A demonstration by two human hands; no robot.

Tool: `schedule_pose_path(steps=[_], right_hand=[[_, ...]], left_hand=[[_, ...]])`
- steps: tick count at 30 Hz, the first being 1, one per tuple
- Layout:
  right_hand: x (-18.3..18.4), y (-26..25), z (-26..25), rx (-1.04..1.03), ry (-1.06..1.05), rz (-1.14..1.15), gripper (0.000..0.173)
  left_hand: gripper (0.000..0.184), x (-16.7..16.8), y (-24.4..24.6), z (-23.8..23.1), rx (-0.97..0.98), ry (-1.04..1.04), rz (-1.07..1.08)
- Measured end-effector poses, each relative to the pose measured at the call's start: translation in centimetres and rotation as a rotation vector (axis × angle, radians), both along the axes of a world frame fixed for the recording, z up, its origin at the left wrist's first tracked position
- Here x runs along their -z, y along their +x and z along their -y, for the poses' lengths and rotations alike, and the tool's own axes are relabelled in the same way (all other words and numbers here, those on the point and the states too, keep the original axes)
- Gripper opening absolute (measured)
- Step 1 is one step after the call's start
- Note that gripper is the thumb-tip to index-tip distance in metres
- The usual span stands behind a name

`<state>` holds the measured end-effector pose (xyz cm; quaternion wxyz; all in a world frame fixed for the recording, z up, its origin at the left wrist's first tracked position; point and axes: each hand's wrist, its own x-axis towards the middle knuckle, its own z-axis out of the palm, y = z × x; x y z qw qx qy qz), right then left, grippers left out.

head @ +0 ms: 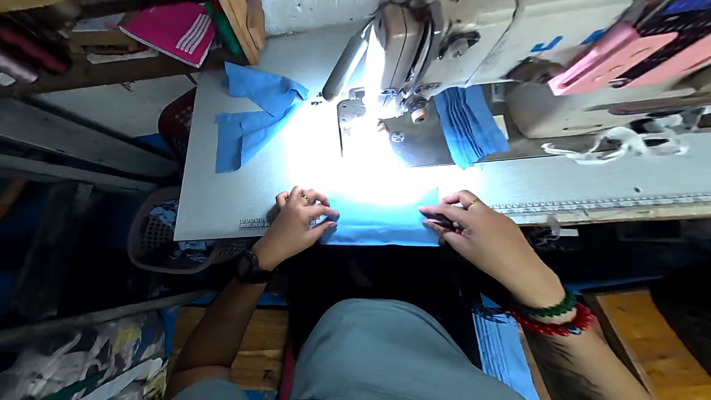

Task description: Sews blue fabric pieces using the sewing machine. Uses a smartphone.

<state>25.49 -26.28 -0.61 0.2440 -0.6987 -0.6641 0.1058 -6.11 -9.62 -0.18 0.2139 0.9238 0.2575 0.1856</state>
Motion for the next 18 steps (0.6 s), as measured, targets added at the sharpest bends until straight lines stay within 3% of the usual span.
schedule_pose_path(steps=[6, 10, 13, 16, 18], right_hand=[[0.0, 0.1, -2.4, 0.048, 0.045, 0.017, 0.027], [0.0, 0.2, -4.1, 0.112, 0.027, 0.003, 0.041], [-0.2, 0.2, -3.8, 0.104, -0.017, -0.036, 0.029], [-0.6, 0.4, -1.9, 0.022, -0.127, -0.043, 0.019], [-0.9, 0.5, -1.8, 0.035, -0.131, -0.045, 0.02]], left_hand=[[0.018, -0.2, 0.9, -1.0, -0.1, -0.023, 0.045], [0.038, 0.1, 2.3, -2.0, -0.284, 0.001, -0.031], [0.019, -0.8, 2.3, -0.8, -0.2, -0.031, -0.103], [0.017, -1.7, 1.0, 1.6, 0.008, -0.069, -0.187], [0.019, -2.1, 1.0, 1.7, 0.019, -0.081, -0.173]])
